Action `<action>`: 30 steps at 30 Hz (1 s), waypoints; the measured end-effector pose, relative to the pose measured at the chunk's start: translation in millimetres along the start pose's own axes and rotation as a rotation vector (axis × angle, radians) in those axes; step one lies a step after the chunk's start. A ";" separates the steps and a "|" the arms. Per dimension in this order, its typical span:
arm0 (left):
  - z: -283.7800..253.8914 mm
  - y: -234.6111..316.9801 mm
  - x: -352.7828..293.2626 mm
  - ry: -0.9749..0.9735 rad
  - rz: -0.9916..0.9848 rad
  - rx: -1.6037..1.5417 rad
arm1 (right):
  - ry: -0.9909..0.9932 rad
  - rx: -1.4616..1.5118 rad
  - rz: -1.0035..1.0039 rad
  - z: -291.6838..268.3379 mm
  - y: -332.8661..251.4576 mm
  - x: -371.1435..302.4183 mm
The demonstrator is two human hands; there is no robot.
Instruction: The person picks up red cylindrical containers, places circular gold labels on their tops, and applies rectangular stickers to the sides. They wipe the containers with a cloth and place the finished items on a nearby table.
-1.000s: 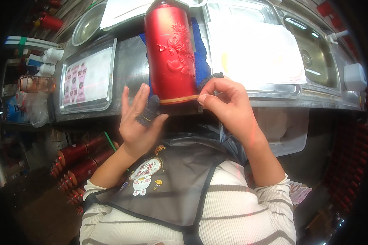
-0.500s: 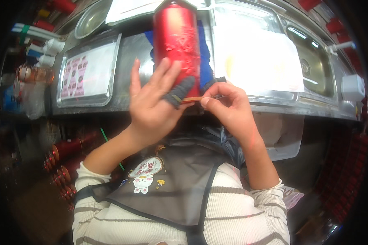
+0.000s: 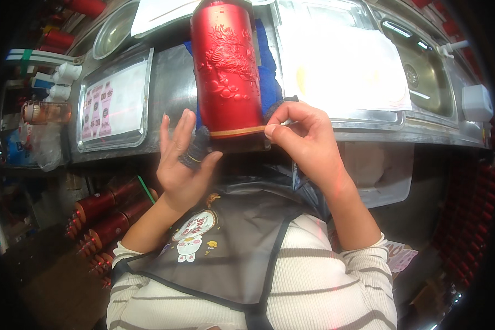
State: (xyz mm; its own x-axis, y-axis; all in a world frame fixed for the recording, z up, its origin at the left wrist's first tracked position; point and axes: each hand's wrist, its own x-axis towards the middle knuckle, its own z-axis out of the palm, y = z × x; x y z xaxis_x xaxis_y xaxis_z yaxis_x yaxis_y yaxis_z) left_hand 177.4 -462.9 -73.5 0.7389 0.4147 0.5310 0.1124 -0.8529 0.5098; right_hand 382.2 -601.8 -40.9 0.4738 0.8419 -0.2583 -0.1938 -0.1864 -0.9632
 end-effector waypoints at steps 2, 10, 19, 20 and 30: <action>-0.3 1.8 6.2 -0.007 0.039 0.008 | 0.003 0.004 0.007 -1.1 0.2 0.7; -4.2 19.0 42.6 -0.081 0.271 0.202 | -0.022 0.010 0.101 -5.4 -1.7 2.7; 16.1 4.7 39.5 0.083 0.043 -0.037 | -0.019 0.048 0.093 -1.8 -2.8 0.9; 15.4 1.1 36.9 0.104 0.024 -0.085 | -0.023 0.038 0.092 -0.8 -4.7 0.7; -2.0 -0.1 6.6 0.015 0.084 0.054 | 0.025 0.041 0.014 2.3 3.3 -0.4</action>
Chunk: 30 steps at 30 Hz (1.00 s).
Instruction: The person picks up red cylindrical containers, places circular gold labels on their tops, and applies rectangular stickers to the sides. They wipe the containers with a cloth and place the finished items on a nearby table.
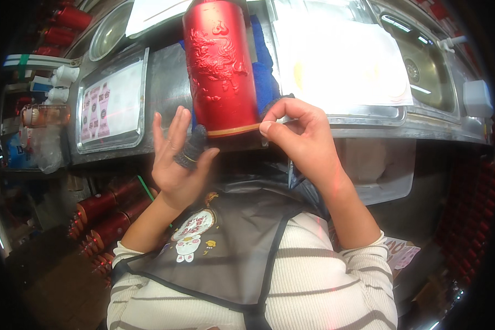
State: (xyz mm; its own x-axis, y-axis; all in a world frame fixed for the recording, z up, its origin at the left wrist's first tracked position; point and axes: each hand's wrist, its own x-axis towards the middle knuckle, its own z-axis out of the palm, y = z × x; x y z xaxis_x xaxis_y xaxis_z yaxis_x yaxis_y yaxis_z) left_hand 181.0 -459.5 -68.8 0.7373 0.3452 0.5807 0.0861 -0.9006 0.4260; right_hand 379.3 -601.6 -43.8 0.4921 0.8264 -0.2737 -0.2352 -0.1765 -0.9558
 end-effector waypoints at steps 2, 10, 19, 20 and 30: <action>-0.7 1.6 5.9 -0.015 0.050 0.031 | 0.002 0.012 0.006 -0.4 0.7 0.7; -0.4 11.9 37.5 -0.055 0.220 0.150 | -0.021 0.034 0.094 -6.2 -2.8 0.9; 18.7 11.8 39.9 0.044 0.021 0.045 | 0.003 0.035 0.035 0.4 5.4 2.7; 15.8 10.2 37.1 0.047 -0.036 0.005 | 0.003 0.032 0.050 -1.1 3.3 0.9; -3.2 3.4 -11.7 -0.034 -0.117 -0.066 | 0.155 -0.237 -0.058 28.4 -4.9 -6.0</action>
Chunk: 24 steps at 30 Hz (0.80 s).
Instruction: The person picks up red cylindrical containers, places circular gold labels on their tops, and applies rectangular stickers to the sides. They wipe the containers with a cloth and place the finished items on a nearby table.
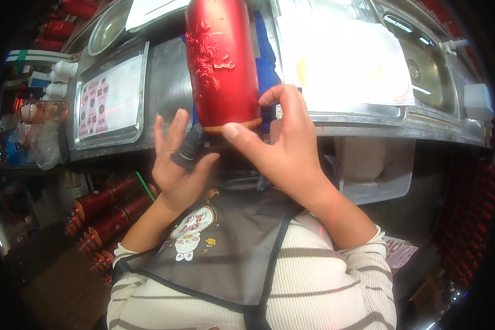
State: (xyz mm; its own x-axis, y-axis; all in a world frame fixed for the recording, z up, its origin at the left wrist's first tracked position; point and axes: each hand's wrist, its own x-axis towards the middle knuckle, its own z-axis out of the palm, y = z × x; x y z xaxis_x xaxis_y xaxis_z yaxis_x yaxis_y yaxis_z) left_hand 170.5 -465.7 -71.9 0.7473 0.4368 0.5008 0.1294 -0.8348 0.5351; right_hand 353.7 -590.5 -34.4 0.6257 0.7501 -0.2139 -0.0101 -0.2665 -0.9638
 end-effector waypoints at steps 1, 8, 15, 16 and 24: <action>2.4 1.4 0.4 -0.006 0.001 0.006 | 0.033 -0.092 -0.047 5.4 -1.5 1.7; 8.4 7.0 9.9 0.001 0.070 0.037 | 0.088 -0.042 -0.141 17.3 5.8 4.6; 8.8 8.6 23.1 0.020 0.191 0.122 | 0.056 0.017 -0.143 12.2 9.7 3.8; 8.1 8.8 25.1 0.011 0.208 0.135 | 0.042 0.027 -0.132 10.8 9.6 3.5; 15.4 25.3 53.9 0.033 0.234 0.209 | -0.072 0.219 -0.133 0.7 17.7 -2.5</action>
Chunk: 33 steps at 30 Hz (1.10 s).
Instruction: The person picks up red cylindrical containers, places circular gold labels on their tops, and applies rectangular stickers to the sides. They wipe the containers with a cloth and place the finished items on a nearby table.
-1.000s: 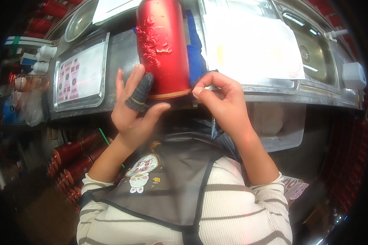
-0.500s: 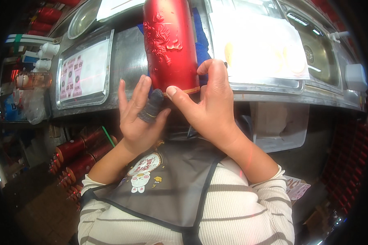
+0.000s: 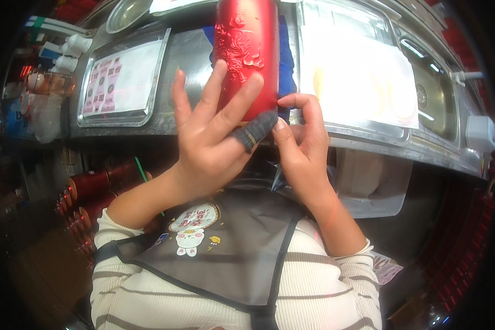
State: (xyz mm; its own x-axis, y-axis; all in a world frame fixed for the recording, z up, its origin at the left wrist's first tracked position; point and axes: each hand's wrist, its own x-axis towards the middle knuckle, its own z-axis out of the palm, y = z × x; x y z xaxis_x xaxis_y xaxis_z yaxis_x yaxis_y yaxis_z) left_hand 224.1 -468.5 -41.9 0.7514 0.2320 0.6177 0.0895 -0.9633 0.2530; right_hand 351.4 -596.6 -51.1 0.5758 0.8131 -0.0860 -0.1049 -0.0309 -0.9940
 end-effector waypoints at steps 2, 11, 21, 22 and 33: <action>9.3 -0.3 5.6 0.018 -0.103 -0.009 | 0.015 0.001 0.024 -4.5 2.5 -5.0; 16.4 -12.4 -24.5 0.125 -0.464 -0.511 | 0.122 -0.554 -0.350 15.1 -8.7 -7.1; 3.1 -6.8 -52.3 0.117 -0.585 -0.652 | 0.179 -0.270 -0.123 15.0 -5.0 9.3; 4.8 -4.3 -45.4 0.146 -0.650 -0.775 | 0.164 -0.263 -0.121 13.5 -5.7 9.5; 8.9 9.5 -14.4 0.176 -0.872 -1.141 | 0.047 -0.282 -0.147 7.2 -7.4 8.8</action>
State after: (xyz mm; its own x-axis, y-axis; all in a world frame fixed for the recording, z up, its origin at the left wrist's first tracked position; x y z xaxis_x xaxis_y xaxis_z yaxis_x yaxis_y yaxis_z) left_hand 219.9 -482.2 -54.9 0.6345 0.7727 0.0199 -0.1549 0.1019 0.9827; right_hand 351.4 -585.0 -44.0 0.6059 0.7930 0.0630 0.2070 -0.0806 -0.9750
